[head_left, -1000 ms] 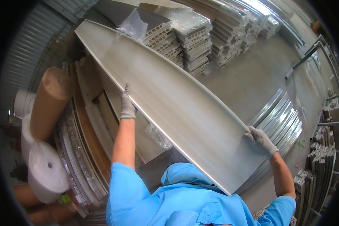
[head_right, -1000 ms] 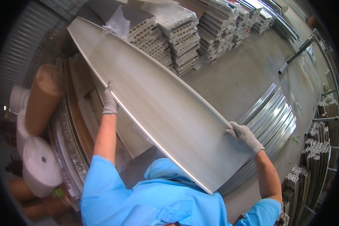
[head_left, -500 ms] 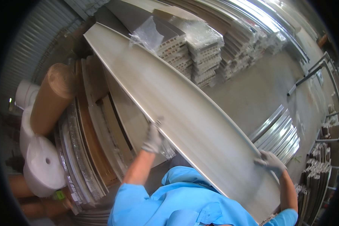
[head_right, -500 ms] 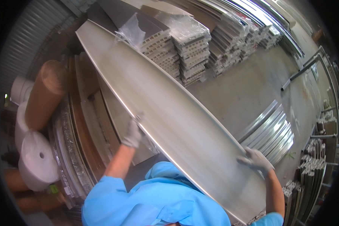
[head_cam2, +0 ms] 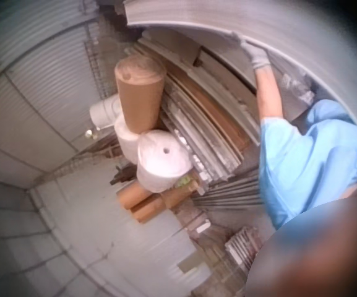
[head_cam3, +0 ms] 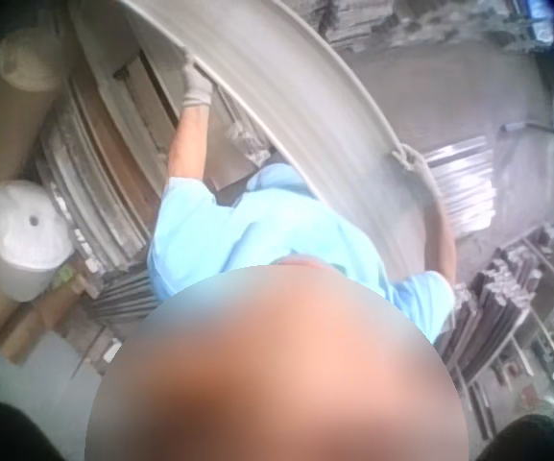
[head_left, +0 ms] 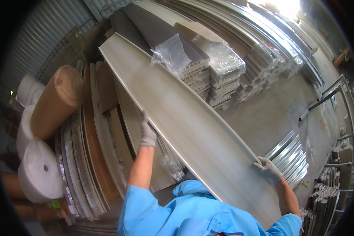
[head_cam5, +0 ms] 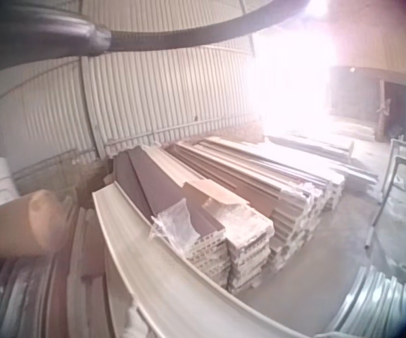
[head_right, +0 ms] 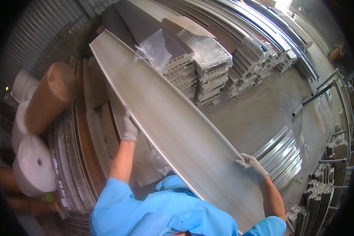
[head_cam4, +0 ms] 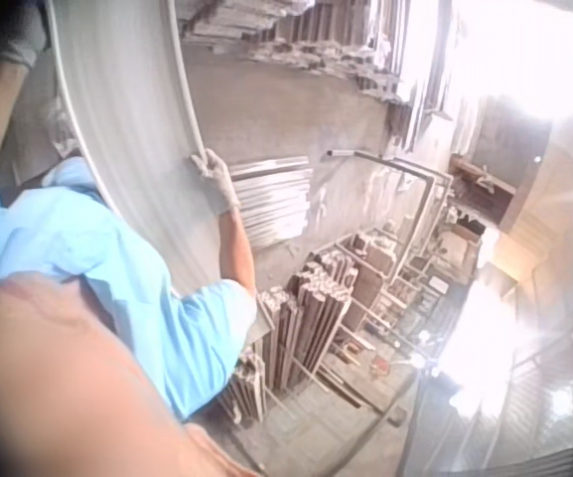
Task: The person wipes the surface of large flat panels with a cloth, then uses a blue utility knife to scrape or trim edges. They handle multiple panels, moving them between a workbench and a storage rack, and repeat the wiping and scraping steps on each panel.
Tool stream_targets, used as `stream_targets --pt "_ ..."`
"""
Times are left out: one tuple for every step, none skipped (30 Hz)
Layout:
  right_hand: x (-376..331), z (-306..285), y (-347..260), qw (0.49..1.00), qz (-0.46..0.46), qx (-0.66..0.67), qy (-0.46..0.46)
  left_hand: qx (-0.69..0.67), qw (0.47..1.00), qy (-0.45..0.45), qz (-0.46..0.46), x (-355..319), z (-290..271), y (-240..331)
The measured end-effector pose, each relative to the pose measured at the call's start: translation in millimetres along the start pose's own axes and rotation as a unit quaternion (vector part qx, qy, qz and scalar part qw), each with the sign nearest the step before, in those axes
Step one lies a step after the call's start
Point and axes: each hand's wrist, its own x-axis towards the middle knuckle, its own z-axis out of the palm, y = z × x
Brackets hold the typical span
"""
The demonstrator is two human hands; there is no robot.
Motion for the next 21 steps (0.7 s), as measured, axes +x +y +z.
stream_targets --pt "-13 1 -2 1.000 0.010 -0.008 0.007 -0.004 1.000 0.004 -0.010 11 2 8" --pt "-23 2 -8 1.000 0.015 -0.019 0.015 -0.003 1.000 0.014 0.007 17 3 13" --pt "-37 3 -13 0.995 0.012 -0.084 0.043 0.036 0.998 0.039 -0.015 15 4 12" --pt "-53 5 -20 0.987 0.008 -0.147 0.070 0.036 0.998 0.052 -0.019 12 5 13" --pt "-66 6 -27 0.983 -0.007 -0.157 0.093 0.043 0.997 0.064 -0.009 3 5 9" --pt "-81 7 -33 0.979 -0.017 -0.164 0.116 0.043 0.995 0.083 -0.019 -7 6 2" --pt "-100 11 -37 0.974 -0.017 -0.177 0.141 0.051 0.995 0.086 -0.016 -18 7 -2" --pt "-116 11 -41 0.972 -0.009 -0.165 0.166 0.054 0.994 0.092 -0.033 -29 8 -8" --pt "-131 11 -45 0.967 0.004 -0.163 0.195 0.068 0.993 0.089 -0.038 -40 12 -12" --pt "-149 15 -48 0.952 -0.026 -0.208 0.221 0.054 0.994 0.084 -0.038 -51 15 -16" --pt "-166 17 -50 0.932 -0.060 -0.256 0.249 0.045 0.996 0.068 -0.022 -61 20 -21" --pt "-179 17 -52 0.905 -0.096 -0.307 0.277 0.031 0.998 0.060 -0.009 -66 25 -26" --pt "-194 18 -52 0.891 -0.087 -0.333 0.297 0.014 1.000 0.024 0.000 -75 28 -32" --pt "-209 22 -52 0.876 -0.079 -0.360 0.312 0.015 1.000 0.027 0.007 -81 30 -37" --pt "-219 27 -49 0.856 -0.074 -0.394 0.325 0.024 0.999 0.011 0.022 -85 29 -43" --pt "-228 30 -45 0.851 -0.077 -0.391 0.342 0.043 0.998 -0.009 0.054 -89 25 -50" --pt "-238 32 -41 0.842 -0.081 -0.398 0.356 0.044 0.997 0.003 0.061 -93 17 -57" --pt "-246 34 -34 0.829 -0.090 -0.406 0.374 0.054 0.995 0.003 0.086 -93 8 -65" --pt "-255 31 -28 0.844 -0.083 -0.397 0.352 0.068 0.989 -0.027 0.131 -93 -3 -73" --pt "-261 30 -20 0.846 -0.095 -0.391 0.349 -0.082 0.983 -0.110 0.118 -90 -15 -79" --pt "-266 29 -11 0.846 -0.102 -0.392 0.346 -0.284 0.933 -0.216 0.055 -89 -25 -85"
